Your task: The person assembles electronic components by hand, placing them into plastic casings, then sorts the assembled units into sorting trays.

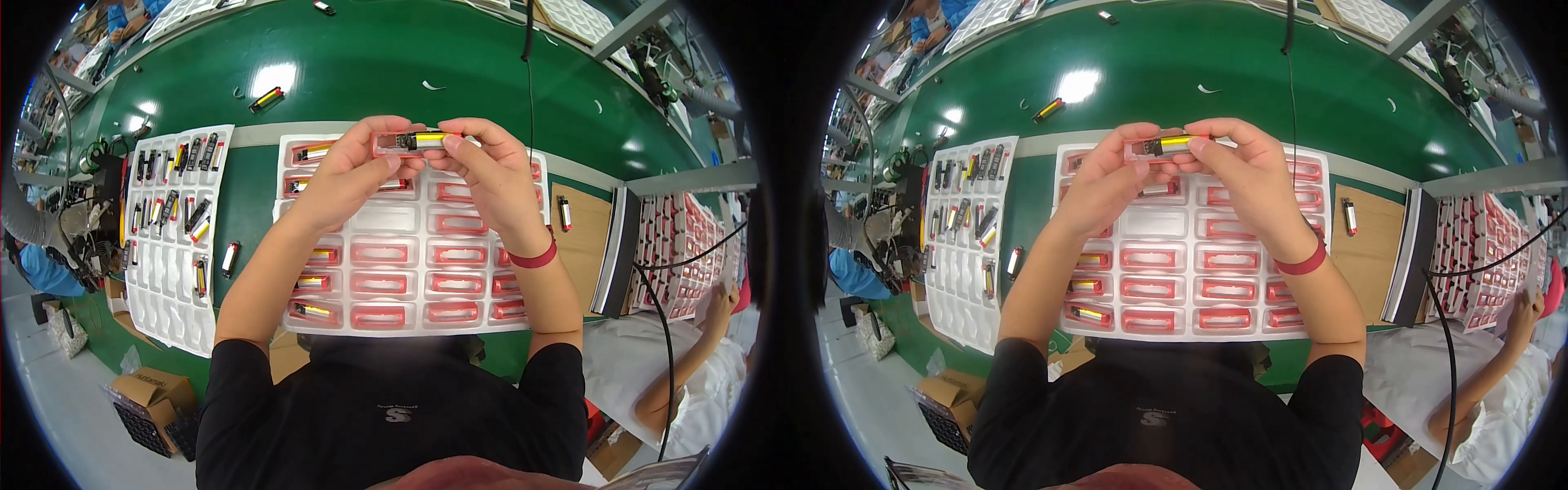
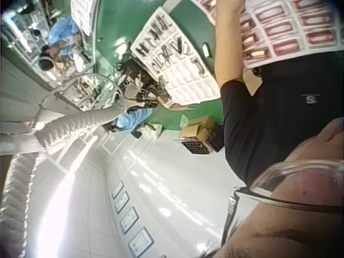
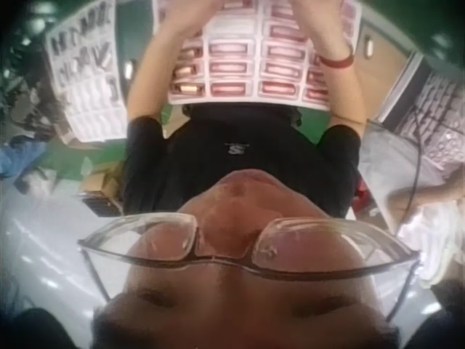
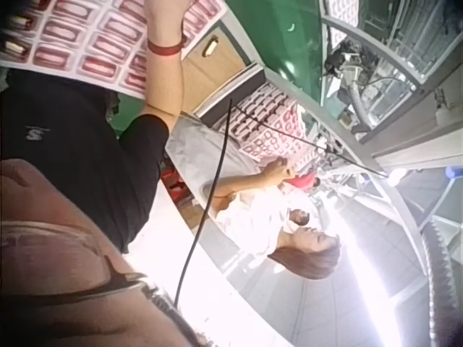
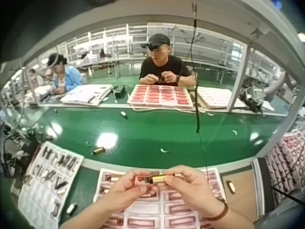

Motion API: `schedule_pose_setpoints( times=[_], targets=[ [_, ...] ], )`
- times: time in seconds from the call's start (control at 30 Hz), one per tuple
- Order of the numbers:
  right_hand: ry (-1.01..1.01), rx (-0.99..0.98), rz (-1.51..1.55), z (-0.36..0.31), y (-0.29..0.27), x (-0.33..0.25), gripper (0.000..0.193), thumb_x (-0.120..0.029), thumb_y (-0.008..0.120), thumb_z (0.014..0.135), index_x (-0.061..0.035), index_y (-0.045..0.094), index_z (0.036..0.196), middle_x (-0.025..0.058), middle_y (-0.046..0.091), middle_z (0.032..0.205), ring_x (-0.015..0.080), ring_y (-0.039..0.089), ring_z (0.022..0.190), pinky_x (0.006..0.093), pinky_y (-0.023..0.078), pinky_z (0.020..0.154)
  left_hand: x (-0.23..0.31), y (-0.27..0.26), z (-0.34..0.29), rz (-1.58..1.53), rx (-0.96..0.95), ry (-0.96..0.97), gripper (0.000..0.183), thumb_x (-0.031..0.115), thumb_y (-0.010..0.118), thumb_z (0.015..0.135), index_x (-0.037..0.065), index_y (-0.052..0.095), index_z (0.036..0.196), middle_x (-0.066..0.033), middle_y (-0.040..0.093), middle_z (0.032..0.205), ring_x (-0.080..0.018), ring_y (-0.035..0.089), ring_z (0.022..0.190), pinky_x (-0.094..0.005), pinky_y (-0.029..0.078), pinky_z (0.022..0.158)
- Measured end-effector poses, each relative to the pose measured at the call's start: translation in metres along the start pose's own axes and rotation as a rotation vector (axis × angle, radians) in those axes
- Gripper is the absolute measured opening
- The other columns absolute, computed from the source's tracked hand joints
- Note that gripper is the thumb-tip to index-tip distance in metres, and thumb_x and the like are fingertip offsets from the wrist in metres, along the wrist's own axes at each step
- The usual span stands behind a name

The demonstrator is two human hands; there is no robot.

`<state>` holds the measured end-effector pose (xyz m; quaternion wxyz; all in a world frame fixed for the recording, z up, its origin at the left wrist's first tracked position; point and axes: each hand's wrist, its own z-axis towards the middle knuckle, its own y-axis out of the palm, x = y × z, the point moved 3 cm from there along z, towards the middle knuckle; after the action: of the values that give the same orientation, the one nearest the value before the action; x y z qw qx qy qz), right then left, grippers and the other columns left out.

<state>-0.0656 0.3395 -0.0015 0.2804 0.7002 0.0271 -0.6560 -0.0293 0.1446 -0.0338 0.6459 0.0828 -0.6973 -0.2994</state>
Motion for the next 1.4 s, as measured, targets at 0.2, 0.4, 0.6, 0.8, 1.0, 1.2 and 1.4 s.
schedule_pose_setpoints(
  times=[0.2,0.4,0.6,0.8,1.0,1.2,1.4],
  targets=[
    [-0.018,0.012,-0.118,0.0,0.004,0.007,0.022,-0.001,0.062,0.098,0.0031,0.064,0.119,0.0146,0.072,0.107,0.0209,0.073,0.093,0.0315,0.059,0.086,0.001,0.001,-0.007,0.041,0.022,0.071,0.036,0.001,0.053,0.102,0.003,0.047,0.137,-0.0131,0.057,0.139,-0.0172,0.065,0.113,-0.0314,0.054,0.1],
    [-0.07,0.057,0.039,-0.004,-0.004,0.0,0.018,-0.002,0.066,0.096,0.0017,0.065,0.114,0.009,0.071,0.101,0.017,0.071,0.089,0.0289,0.058,0.083,0.047,-0.015,-0.029,0.304,0.184,0.116,0.025,-0.005,0.048,0.093,-0.001,0.058,0.115,-0.0132,0.064,0.129,-0.0118,0.064,0.092,-0.0268,0.054,0.083],
    [0.024,-0.377,-0.601,0.031,0.075,0.019,0.012,-0.005,0.066,0.095,0.0018,0.07,0.103,0.0054,0.072,0.093,0.0114,0.068,0.082,0.0274,0.056,0.075,0.103,-0.092,-0.201,0.914,0.596,-0.021,0.026,0.027,0.062,0.093,0.003,0.063,0.082,-0.0035,0.064,0.068,-0.0084,0.061,0.064,-0.025,0.043,0.055],
    [-0.216,-0.649,-0.829,0.074,0.188,0.104,0.017,-0.018,0.069,0.088,-0.0027,0.072,0.095,0.0147,0.073,0.09,0.0292,0.07,0.08,0.0403,0.055,0.073,0.076,-0.067,-0.242,1.673,0.841,-0.614,0.025,0.03,0.069,0.09,0.007,0.072,0.099,-0.0104,0.07,0.069,-0.0236,0.072,0.067,-0.0367,0.052,0.058],
    [-0.572,-0.656,-1.039,0.08,0.189,0.133,0.023,-0.018,0.066,0.089,-0.003,0.07,0.107,0.0151,0.071,0.098,0.0357,0.069,0.085,0.044,0.055,0.082,0.061,-0.088,-0.24,1.977,0.774,-0.38,0.028,0.028,0.07,0.088,0.008,0.071,0.109,-0.0093,0.065,0.061,-0.0248,0.066,0.057,-0.0381,0.049,0.056],
    [0.021,-0.732,-0.478,0.027,0.153,0.061,0.025,-0.011,0.065,0.1,-0.0004,0.066,0.123,0.0033,0.067,0.101,0.0081,0.067,0.088,0.0224,0.054,0.075,0.091,-0.035,-0.169,1.204,0.556,-0.071,0.022,0.011,0.071,0.091,0.002,0.067,0.111,0.0057,0.035,0.057,-0.0034,0.044,0.055,-0.0243,0.033,0.051],
    [0.097,-0.287,-0.229,0.017,0.057,-0.008,0.022,-0.002,0.061,0.098,0.0039,0.065,0.12,0.0115,0.072,0.096,0.0149,0.07,0.086,0.0283,0.057,0.078,0.07,-0.03,-0.092,0.539,0.472,0.266,0.018,0.017,0.062,0.101,0.002,0.067,0.094,0.0059,0.057,0.076,-0.0002,0.044,0.064,-0.0197,0.034,0.055]
  ],
)
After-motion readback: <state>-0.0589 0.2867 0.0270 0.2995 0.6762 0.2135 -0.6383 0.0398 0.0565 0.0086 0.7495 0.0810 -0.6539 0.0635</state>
